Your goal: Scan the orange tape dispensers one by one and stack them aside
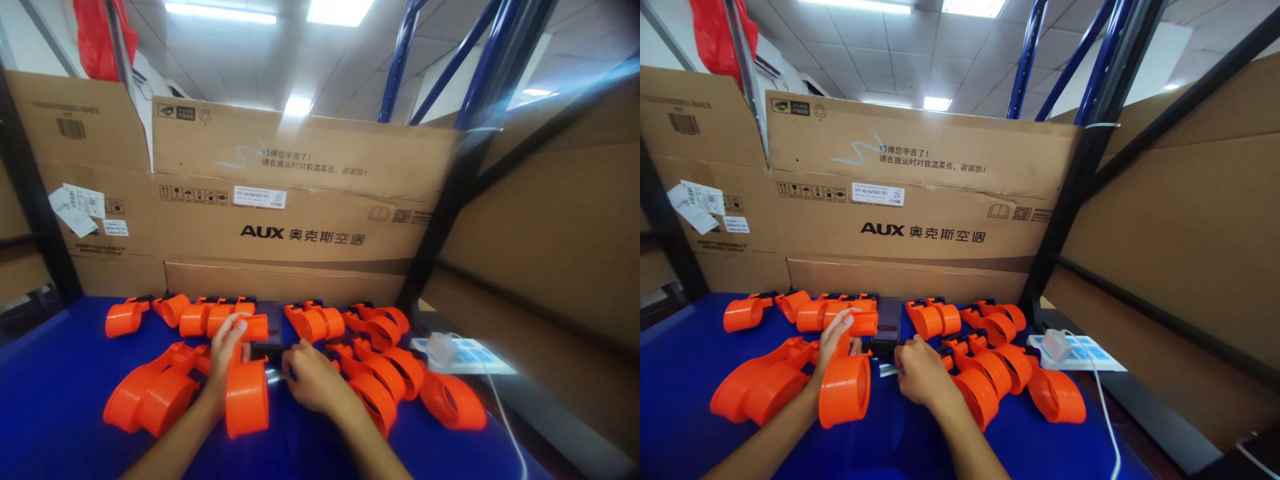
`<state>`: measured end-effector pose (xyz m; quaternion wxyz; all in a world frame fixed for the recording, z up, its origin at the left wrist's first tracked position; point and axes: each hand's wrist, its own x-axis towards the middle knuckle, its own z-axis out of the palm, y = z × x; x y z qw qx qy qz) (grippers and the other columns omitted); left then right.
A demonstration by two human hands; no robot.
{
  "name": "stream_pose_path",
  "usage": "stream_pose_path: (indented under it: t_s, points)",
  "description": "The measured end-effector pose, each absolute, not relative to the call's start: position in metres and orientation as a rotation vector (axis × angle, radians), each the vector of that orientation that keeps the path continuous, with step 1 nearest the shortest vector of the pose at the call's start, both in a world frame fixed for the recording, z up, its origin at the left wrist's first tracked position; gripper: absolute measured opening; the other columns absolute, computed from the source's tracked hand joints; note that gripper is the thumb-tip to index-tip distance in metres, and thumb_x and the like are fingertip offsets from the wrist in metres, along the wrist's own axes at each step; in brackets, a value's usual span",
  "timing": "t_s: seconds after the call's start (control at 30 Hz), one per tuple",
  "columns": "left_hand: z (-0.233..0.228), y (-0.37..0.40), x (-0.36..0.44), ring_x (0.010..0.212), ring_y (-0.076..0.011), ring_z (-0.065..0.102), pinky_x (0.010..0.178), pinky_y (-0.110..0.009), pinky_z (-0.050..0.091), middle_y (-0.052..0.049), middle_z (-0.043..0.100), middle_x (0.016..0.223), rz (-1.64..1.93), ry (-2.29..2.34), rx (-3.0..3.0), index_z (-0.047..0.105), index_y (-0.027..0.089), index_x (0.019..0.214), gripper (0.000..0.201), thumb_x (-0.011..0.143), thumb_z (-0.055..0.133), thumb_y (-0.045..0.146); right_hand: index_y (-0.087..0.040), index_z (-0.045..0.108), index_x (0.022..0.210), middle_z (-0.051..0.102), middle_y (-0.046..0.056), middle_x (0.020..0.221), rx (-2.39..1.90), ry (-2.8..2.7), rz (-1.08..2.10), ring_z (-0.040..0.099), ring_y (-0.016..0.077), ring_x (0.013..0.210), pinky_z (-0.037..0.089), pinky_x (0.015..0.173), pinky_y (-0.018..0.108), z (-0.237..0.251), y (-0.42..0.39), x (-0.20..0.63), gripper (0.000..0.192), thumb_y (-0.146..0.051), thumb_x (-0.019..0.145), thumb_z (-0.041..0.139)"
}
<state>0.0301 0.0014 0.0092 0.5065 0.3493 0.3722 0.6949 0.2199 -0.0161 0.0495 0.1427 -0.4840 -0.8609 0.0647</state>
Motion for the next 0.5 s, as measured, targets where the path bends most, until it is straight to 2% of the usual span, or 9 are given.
stream_pose_path:
  t_s: [0.13,0.27,0.4,0.5]
  points:
    - [0.014,0.001,0.034,0.044,-0.0087,0.040,0.045,-0.020,0.034,0.010,0.045,0.053,1.763,0.922,0.784,0.058,0.023,0.099,0.042,0.074,0.073,0.054,-0.019,0.066,0.086,0.064,0.004,0.080,-1.207,-2.324,0.375,0.058,0.0186,0.082,0.041,0.070,0.026,0.059,-0.015,0.220,0.010,-0.015,0.084,0.058]
    - [0.013,0.006,0.033,0.051,-0.0107,0.048,0.051,-0.020,0.040,0.008,0.051,0.061,1.919,1.009,0.783,0.056,0.026,0.112,0.046,0.079,0.068,0.057,-0.022,0.061,0.121,0.068,0.005,0.099,-0.903,-2.093,0.681,0.061,0.0188,0.083,0.048,0.074,0.030,0.071,-0.022,0.217,0.029,-0.032,0.097,0.049]
    - [0.011,0.009,0.032,0.053,-0.0131,0.053,0.052,-0.023,0.042,0.006,0.055,0.063,1.905,1.033,0.819,0.055,0.027,0.116,0.048,0.081,0.066,0.058,-0.026,0.045,0.143,0.061,0.010,0.128,-0.801,-2.044,0.866,0.063,0.0228,0.096,0.050,0.084,0.037,0.074,-0.033,0.213,0.062,-0.039,0.086,0.067]
    - [0.012,0.007,0.036,0.057,-0.0151,0.056,0.055,-0.025,0.045,0.004,0.058,0.065,1.791,0.995,0.863,0.056,0.026,0.117,0.047,0.084,0.062,0.058,-0.026,0.042,0.145,0.057,0.011,0.134,-0.732,-1.985,1.042,0.062,0.0238,0.102,0.050,0.088,0.040,0.072,-0.035,0.209,0.068,-0.038,0.084,0.071]
